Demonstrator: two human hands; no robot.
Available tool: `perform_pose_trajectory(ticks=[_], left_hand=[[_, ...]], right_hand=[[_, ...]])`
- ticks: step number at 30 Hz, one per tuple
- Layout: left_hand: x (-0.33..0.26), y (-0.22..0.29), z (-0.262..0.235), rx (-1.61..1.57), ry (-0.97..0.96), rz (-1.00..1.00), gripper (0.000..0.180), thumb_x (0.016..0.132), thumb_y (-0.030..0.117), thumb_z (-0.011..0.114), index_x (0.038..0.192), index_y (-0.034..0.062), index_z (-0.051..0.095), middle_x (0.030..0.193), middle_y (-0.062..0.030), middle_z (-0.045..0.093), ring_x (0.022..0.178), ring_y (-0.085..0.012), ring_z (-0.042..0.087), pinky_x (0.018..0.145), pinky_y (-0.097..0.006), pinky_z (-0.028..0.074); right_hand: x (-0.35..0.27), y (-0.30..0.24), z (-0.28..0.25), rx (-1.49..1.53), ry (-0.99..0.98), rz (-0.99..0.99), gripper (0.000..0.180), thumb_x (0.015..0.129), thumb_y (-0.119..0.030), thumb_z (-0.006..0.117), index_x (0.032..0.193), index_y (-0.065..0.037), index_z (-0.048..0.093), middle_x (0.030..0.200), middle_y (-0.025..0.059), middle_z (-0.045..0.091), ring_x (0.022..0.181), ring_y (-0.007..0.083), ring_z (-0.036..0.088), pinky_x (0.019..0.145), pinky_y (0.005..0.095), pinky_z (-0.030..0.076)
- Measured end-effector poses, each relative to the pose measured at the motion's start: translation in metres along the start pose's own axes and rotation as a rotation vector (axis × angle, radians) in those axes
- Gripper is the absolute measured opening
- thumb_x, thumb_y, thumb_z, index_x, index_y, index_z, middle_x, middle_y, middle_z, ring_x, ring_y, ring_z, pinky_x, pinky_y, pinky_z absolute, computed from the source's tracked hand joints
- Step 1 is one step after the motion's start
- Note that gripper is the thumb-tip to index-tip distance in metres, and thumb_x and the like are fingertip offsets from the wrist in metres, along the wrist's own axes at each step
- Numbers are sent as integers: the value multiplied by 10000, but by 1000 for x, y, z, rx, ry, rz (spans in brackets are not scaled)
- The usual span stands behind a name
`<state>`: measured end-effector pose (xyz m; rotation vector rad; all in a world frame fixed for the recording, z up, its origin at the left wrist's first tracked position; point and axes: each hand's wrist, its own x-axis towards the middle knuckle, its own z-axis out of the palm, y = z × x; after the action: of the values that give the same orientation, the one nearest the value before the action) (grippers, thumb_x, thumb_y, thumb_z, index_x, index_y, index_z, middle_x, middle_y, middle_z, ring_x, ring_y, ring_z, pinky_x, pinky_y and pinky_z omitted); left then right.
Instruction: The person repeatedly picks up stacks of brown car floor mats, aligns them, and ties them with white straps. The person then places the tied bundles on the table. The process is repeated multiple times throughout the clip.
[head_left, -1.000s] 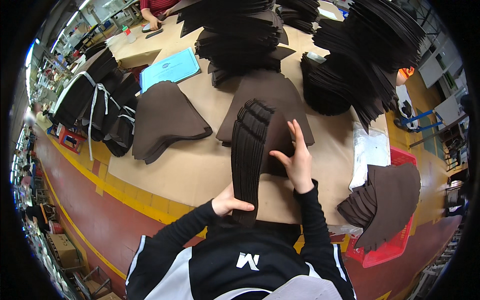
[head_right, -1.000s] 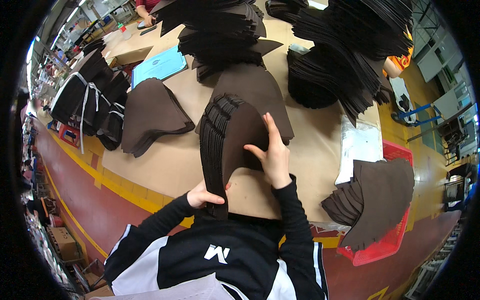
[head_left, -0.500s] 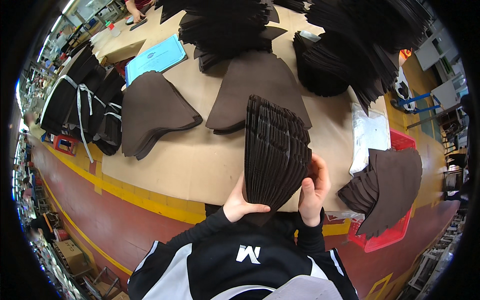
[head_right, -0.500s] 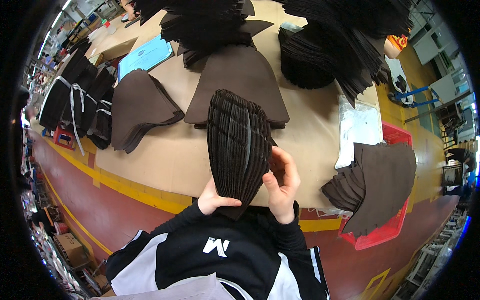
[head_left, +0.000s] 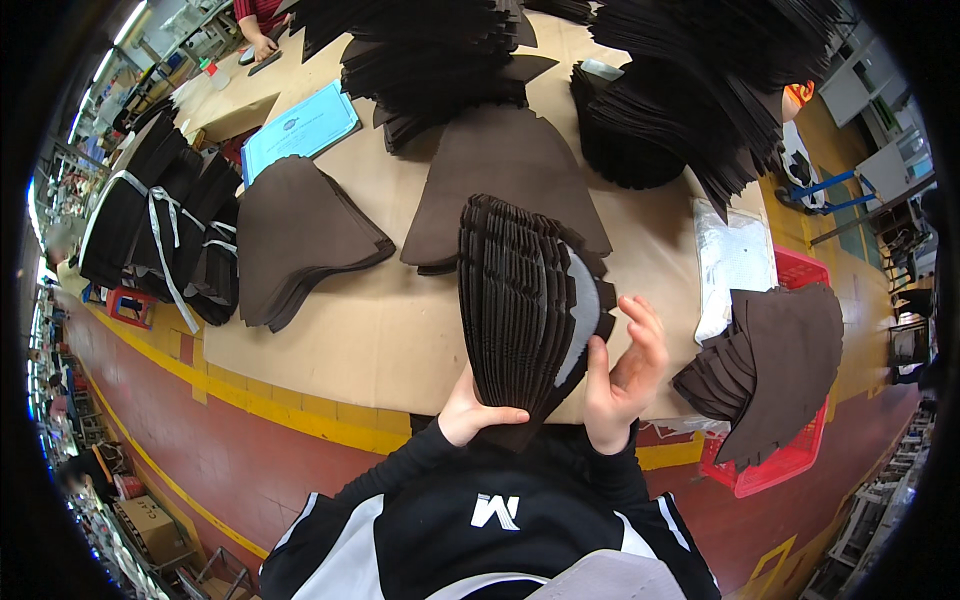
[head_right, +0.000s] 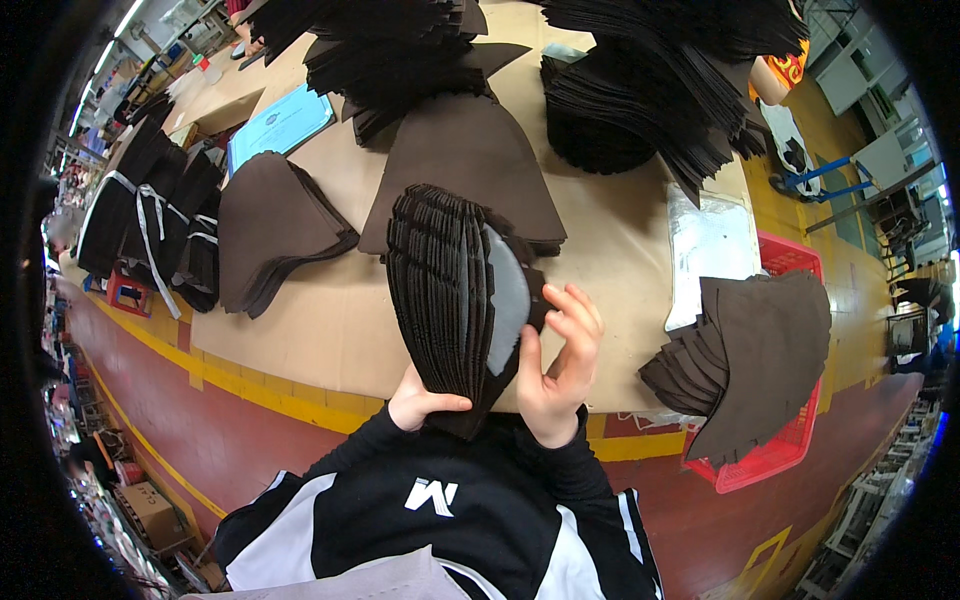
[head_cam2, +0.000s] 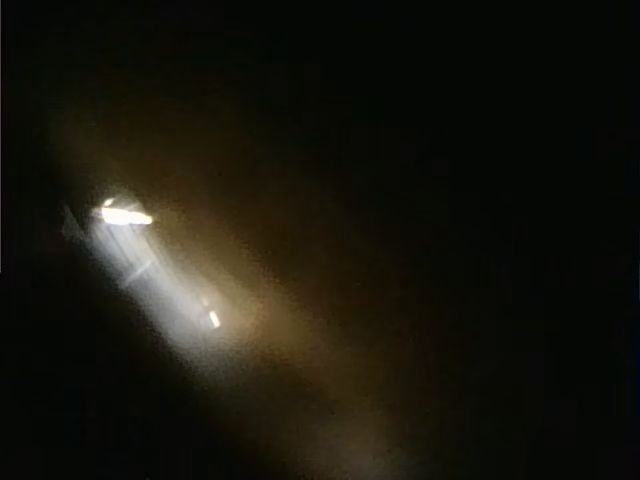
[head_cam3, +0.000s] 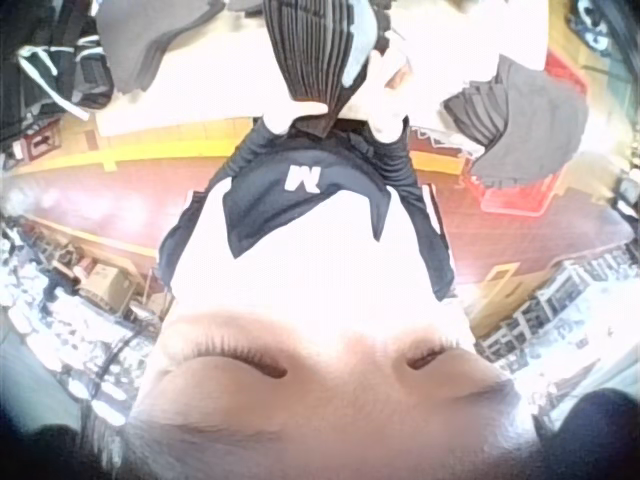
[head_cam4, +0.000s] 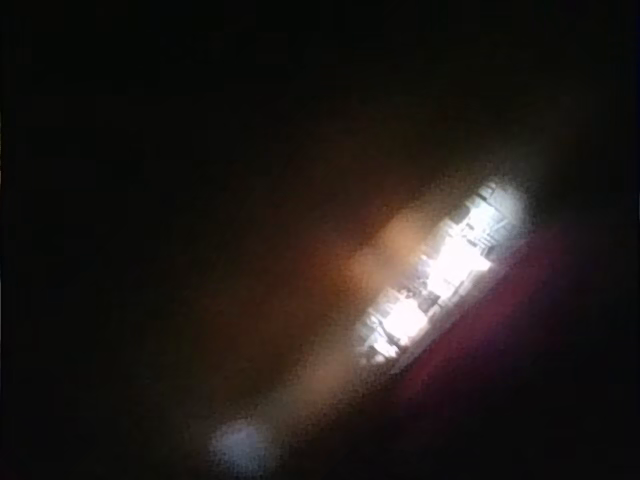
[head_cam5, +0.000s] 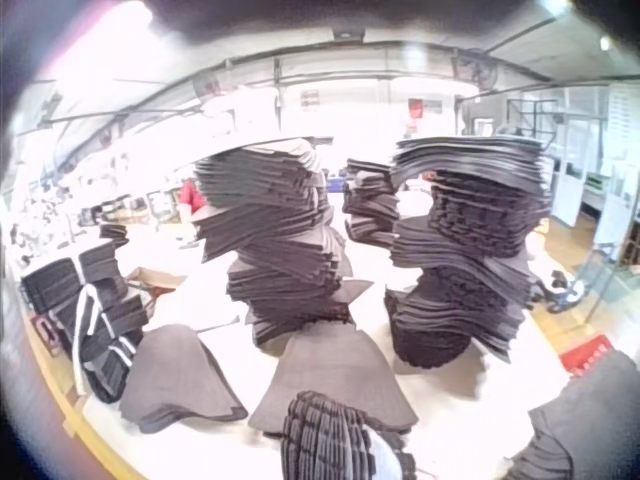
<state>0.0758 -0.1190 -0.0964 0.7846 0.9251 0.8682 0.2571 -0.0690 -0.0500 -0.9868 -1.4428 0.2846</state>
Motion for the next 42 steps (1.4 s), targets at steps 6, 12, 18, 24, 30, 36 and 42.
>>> perform_pose_trajectory(ticks=[6,12,18,24,30,36,42], left_hand=[[2,-11,-6,70,-8,54,1024,652,50,848,1471,0,236,1413,-136,427,1339,-246,394,1128,-375,295],[2,-6,-4,75,7,42,1058,644,57,861,1480,-10,217,1427,-142,417,1349,-250,383,1132,-378,288],[2,-11,-5,115,25,59,1110,630,86,883,1492,-14,191,1441,-151,404,1363,-256,370,1142,-378,278],[1,-14,-7,117,40,35,1121,621,96,892,1491,-11,193,1444,-153,400,1366,-256,366,1143,-380,278],[1,-8,-8,73,31,-15,1111,620,94,891,1488,-9,205,1436,-146,413,1355,-248,382,1136,-382,295],[1,-10,-8,63,25,23,1108,615,92,894,1485,-3,215,1436,-141,414,1352,-245,387,1133,-381,300],[1,-12,-8,54,21,12,1117,610,114,903,1485,3,218,1446,-134,399,1363,-247,367,1141,-386,284]], right_hand=[[3,-8,-7,-61,-214,103,452,852,41,585,1271,-13,424,1151,186,646,1045,261,602,1008,383,403],[8,-14,1,39,-90,222,379,813,41,643,1154,-24,492,1177,175,647,1011,268,576,854,350,479],[10,-8,-2,-151,-177,100,307,770,77,620,1050,-35,560,1132,135,691,966,199,613,954,355,316],[12,-14,-3,-99,-182,169,557,755,-94,776,1230,-53,488,1092,110,700,997,211,597,955,361,306],[14,-17,1,-286,-167,74,328,769,-6,683,1077,-110,642,1276,103,580,1006,226,513,937,354,316],[16,-25,1,-294,-220,133,269,706,-152,765,971,-118,729,1318,89,545,916,201,493,912,344,305],[14,-22,0,-294,-190,158,372,665,-216,822,999,-98,710,1312,91,555,928,190,510,933,355,300]])
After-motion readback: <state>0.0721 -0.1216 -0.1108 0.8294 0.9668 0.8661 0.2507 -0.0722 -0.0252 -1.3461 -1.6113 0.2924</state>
